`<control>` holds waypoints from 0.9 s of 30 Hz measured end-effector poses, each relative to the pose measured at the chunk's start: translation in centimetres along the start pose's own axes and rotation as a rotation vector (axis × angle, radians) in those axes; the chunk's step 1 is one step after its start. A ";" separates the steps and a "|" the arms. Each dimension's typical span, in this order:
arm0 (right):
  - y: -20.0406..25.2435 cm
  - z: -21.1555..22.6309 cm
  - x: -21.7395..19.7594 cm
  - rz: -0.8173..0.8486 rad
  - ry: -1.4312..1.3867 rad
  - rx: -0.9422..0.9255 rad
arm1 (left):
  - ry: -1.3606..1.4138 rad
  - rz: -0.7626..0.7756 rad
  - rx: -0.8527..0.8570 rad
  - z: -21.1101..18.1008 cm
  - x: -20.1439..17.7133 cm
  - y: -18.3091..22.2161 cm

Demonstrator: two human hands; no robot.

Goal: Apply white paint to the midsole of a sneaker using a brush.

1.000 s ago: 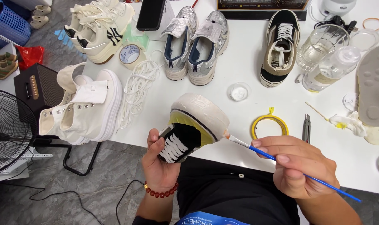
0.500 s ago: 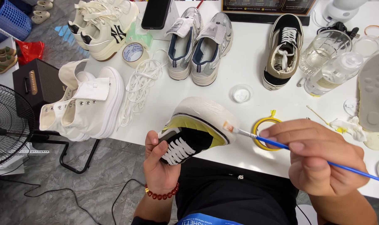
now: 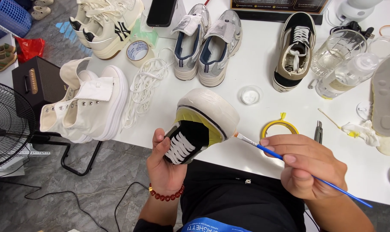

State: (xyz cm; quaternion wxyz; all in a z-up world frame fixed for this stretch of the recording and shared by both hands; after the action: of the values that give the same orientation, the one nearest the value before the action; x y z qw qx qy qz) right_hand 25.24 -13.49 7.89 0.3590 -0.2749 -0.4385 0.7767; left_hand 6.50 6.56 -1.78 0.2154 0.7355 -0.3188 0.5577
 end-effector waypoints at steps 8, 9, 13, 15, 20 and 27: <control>1.6 -1.1 1.2 0.122 -0.009 0.043 | 0.052 -0.003 -0.019 0.0 -0.1 -0.2; 1.7 -1.2 1.2 0.118 -0.013 0.040 | 0.057 -0.010 -0.016 0.0 -0.1 -0.3; 2.0 -1.7 0.9 0.074 -0.069 0.084 | 0.073 -0.001 -0.012 -0.1 -0.2 -0.3; 1.2 -1.7 0.8 -0.025 -0.087 0.020 | 0.073 -0.002 -0.013 0.0 -0.1 -0.3; 0.6 -1.1 0.7 -0.070 -0.073 -0.063 | 0.087 -0.002 -0.023 0.4 0.2 -0.2; 2.4 -1.6 1.4 0.057 -0.041 0.028 | 0.122 0.002 -0.039 0.4 0.3 0.0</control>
State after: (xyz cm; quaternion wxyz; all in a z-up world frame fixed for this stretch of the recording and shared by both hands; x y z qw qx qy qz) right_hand 24.78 -12.45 4.90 0.3314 -0.2662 -0.4269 0.7982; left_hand 6.85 6.16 -1.59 0.2483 0.6954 -0.3163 0.5956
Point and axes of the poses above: each hand's wrist, its own y-axis away from the middle knuckle, its own x-axis out of the palm, z = x × y, the point moved 5 cm from there along -y, towards the middle knuckle, and after that the axes turned 2 degrees about y, right-handed, at the moved point
